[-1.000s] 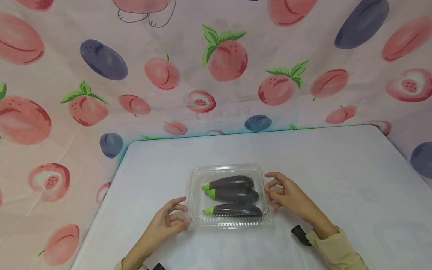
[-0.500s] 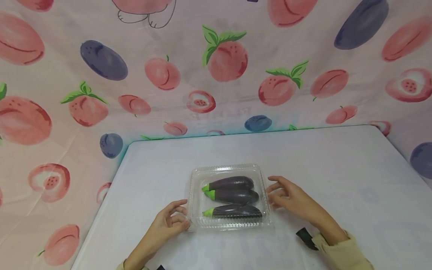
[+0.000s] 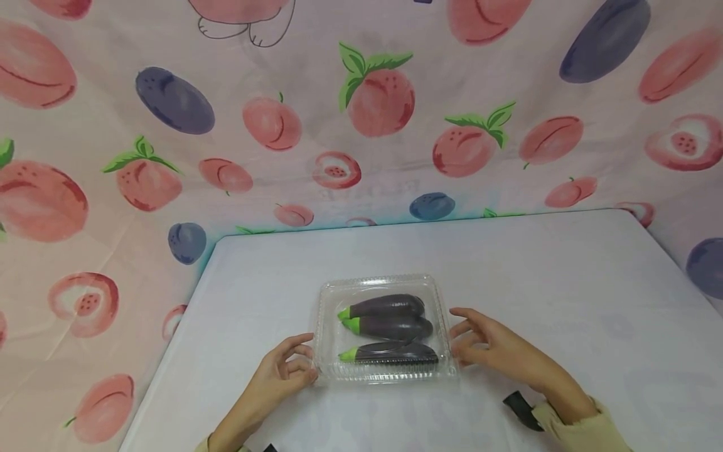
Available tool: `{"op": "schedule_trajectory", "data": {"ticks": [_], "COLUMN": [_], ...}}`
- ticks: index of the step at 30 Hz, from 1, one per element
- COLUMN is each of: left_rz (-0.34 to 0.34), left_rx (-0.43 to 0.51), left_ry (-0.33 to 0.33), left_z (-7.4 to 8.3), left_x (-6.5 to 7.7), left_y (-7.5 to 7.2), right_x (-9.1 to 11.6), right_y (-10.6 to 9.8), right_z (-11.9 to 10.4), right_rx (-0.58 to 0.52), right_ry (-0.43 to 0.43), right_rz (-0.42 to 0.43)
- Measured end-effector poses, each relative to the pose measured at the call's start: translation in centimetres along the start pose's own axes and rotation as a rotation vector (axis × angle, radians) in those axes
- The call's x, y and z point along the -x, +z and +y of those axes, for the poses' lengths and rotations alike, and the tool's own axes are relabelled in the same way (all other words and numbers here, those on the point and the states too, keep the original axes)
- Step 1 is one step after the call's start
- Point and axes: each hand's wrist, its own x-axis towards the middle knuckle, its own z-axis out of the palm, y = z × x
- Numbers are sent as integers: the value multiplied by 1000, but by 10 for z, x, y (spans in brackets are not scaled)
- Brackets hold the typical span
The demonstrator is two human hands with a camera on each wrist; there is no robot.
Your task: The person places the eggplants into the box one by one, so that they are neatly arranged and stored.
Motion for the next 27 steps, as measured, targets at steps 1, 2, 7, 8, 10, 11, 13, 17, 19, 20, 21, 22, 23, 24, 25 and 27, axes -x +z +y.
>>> {"op": "schedule_trajectory", "data": {"ticks": [1,2,7,8,10,11,13,17,19,20,21,22,23,24,25,27], "left_rz": [1,2,11,13,16,18,21,26,28,28,28,26,24,21,16,7], "left_rx": [0,-2,-6,-8,-14,-20,-30,-60,-68,-75,-79,-80,-80,-76,-72,-61], "left_ry": [-1,-2,-2,-3,-3,-2,-4,-11,-17,-19,-20,-21,-23,-25,-27,-31], "left_z": [0,0,-1,-2,-2,-2,-3,-3,-3,-3,-3,-3,-3,-3,-2,-2], "left_x": [0,0,-2,-2,-3,-3,-4,-5,-5,-5,-5,-5,-5,-5,-5,-4], "left_y": [0,0,0,0,0,0,0,-1,-1,-1,-1,-1,-1,-2,-2,-2], "right_x": [1,1,3,3,4,4,4,4,5,5,5,5,5,5,5,5], "right_y": [1,1,3,4,4,5,5,7,7,8,8,8,9,9,9,9], "right_z": [0,1,3,3,4,5,6,6,6,6,6,7,7,7,7,7], "right_rx": [-3,-11,-73,-93,-116,-117,-126,-140,-160,-173,-181,-190,-194,-199,-200,-200], "right_ry": [-3,-6,-1,-3,-10,-15,-26,-5,-5,-6,-14,-18,-16,-4,1,11], "right_rz": [-4,-9,-42,-52,-63,-63,-64,-62,-71,-76,-82,-86,-86,-83,-81,-79]}}
